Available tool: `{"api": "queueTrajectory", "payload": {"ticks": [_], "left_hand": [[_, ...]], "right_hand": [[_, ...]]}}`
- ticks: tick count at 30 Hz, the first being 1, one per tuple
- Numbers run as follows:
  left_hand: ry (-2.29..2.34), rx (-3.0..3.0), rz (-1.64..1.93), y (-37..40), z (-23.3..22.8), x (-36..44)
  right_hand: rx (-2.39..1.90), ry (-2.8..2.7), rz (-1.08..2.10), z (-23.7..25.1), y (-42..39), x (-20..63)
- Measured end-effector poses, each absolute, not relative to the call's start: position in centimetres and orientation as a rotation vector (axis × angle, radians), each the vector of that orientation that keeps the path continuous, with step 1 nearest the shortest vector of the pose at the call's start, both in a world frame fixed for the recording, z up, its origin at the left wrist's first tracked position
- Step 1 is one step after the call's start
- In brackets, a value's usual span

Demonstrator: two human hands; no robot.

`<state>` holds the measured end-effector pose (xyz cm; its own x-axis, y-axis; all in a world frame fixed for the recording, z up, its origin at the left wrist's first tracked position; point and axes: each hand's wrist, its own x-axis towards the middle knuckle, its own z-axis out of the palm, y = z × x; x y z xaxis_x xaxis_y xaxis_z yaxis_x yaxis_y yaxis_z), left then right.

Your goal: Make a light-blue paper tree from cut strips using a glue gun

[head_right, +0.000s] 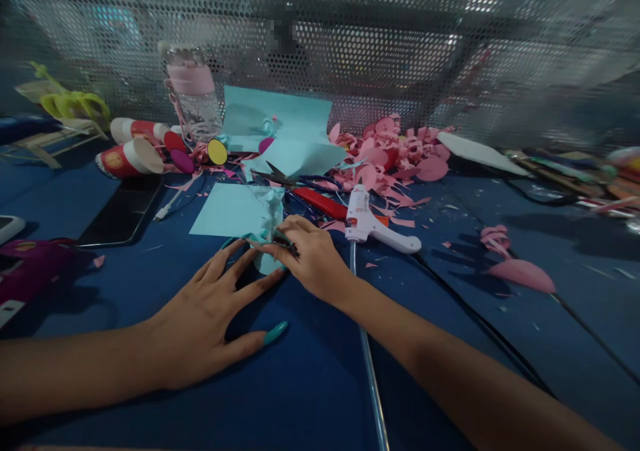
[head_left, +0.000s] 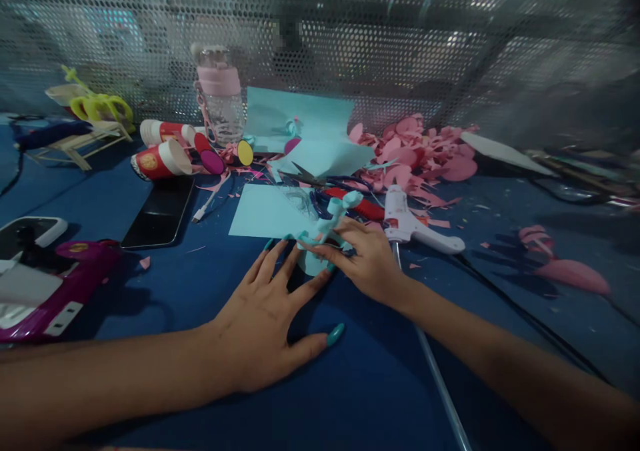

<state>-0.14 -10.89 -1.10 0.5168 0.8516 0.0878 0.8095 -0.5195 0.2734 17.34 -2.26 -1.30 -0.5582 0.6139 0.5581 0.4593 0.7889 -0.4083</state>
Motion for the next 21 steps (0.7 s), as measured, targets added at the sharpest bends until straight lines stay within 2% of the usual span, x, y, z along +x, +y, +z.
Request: {"api": "queueTrajectory", "payload": {"ticks": [21], "left_hand": [[1.409,2.553,0.322,-10.83,-1.13,-0.22]], "right_hand": [[-0.955,-2.176,0.496,-0.98,-1.82,17.36]]}}
